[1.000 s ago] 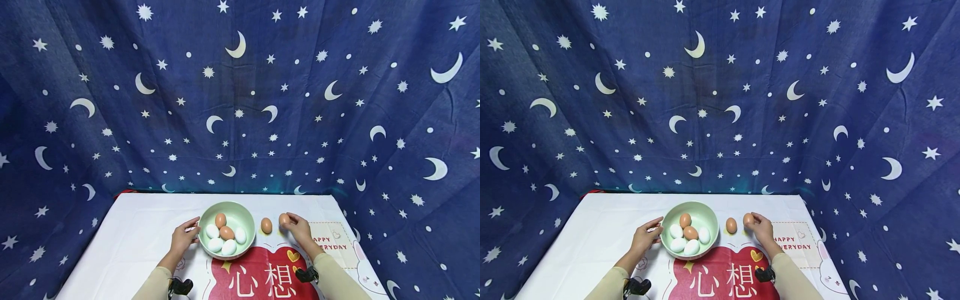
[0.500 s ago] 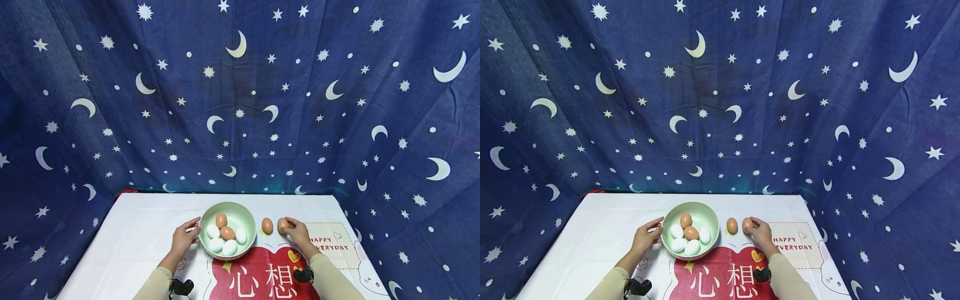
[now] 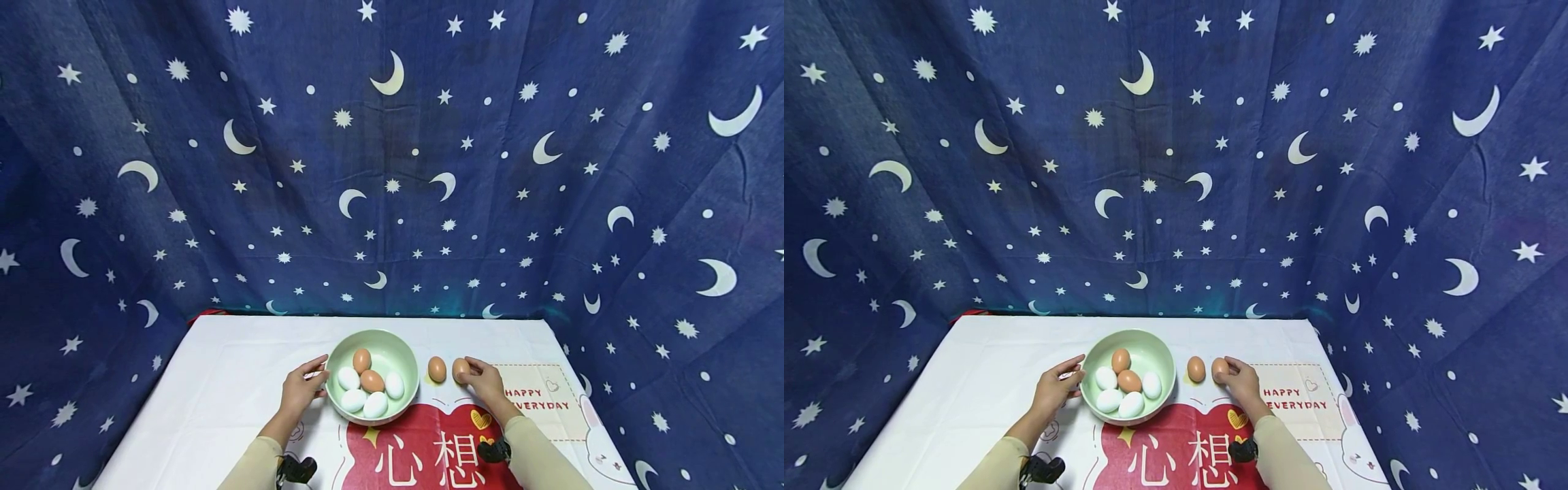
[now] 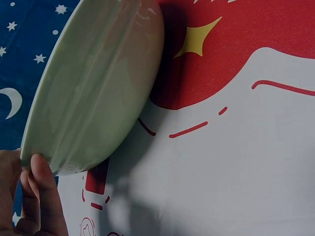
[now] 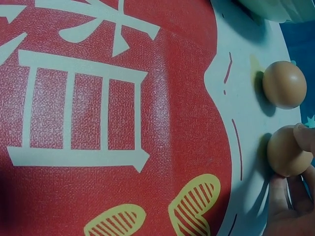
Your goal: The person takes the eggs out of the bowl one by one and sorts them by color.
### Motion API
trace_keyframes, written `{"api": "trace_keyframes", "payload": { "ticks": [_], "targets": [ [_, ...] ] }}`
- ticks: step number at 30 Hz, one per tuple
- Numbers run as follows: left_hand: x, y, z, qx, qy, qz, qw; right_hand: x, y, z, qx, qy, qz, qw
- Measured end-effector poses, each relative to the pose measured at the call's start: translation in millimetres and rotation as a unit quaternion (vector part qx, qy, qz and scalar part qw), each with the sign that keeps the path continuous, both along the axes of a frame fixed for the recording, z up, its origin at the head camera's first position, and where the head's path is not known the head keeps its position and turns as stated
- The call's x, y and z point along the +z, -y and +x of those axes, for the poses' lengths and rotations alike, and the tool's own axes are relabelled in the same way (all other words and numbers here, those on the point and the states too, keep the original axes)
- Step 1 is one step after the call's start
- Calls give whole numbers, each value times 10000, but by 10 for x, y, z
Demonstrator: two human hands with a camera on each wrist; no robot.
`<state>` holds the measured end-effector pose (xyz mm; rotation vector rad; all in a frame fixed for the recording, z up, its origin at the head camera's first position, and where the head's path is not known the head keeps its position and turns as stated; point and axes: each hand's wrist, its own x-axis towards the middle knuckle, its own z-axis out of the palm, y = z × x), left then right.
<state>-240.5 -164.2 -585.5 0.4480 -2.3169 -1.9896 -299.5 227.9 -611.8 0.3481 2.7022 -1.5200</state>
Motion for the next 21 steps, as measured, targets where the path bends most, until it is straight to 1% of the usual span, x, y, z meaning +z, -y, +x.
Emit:
{"api": "trace_keyframes", "payload": {
  "ticks": [8,13,21],
  "targets": [
    [-9,-10,-2,29,-30,-62,10000,33,-9,3,-17,159,-24,9999],
    [-18,-5,-7,65,-22,-56,10000,26,-7,1,-14,159,-71,9998],
    [-20,8,-12,23,5,9,10000,25,-17,0,69,91,-88,9999]
  ]
}}
